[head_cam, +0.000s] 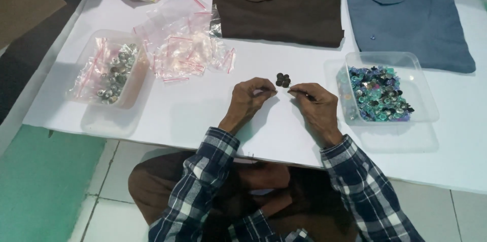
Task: The person sorts small colored accessories from a plastic container by hand, joins several pieces together, and places them into small transparent bags on a white table.
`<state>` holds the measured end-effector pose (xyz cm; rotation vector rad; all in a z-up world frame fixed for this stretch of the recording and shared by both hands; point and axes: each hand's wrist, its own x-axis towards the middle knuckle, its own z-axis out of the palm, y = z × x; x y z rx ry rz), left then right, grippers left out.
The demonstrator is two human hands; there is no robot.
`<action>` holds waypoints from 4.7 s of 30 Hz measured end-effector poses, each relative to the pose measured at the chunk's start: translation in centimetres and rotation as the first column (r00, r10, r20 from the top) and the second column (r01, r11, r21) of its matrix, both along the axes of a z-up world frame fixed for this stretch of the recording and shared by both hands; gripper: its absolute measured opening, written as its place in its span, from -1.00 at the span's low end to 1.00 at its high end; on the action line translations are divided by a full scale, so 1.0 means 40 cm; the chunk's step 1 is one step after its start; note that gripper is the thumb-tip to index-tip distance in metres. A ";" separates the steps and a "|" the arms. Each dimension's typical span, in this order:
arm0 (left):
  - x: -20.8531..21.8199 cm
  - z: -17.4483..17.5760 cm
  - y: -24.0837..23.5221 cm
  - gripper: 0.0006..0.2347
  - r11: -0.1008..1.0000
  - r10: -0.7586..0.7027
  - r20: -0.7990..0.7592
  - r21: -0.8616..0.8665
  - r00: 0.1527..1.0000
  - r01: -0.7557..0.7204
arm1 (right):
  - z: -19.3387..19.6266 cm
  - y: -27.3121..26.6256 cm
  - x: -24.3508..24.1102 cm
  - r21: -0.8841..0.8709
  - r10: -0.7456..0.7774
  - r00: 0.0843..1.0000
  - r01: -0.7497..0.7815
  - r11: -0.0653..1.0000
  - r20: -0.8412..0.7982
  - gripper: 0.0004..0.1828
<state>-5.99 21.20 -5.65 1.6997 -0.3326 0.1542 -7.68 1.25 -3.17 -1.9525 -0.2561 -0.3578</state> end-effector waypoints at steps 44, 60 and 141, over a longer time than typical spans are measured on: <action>0.056 -0.007 0.000 -0.86 0.980 -0.071 0.235 0.195 0.969 0.025 | -0.016 0.004 0.028 -0.096 0.025 1.000 -0.025 0.995 0.003 -0.90; -0.025 0.239 -0.284 -0.84 0.992 -0.113 0.535 0.106 0.837 0.067 | 0.089 -0.137 -0.082 -0.060 -0.161 0.805 0.237 0.970 0.572 -0.66; 0.141 0.131 -0.557 -0.79 0.804 -0.290 0.268 0.589 0.919 0.082 | 0.183 -0.515 0.112 -0.238 -0.079 0.837 -0.062 0.969 -0.542 -0.84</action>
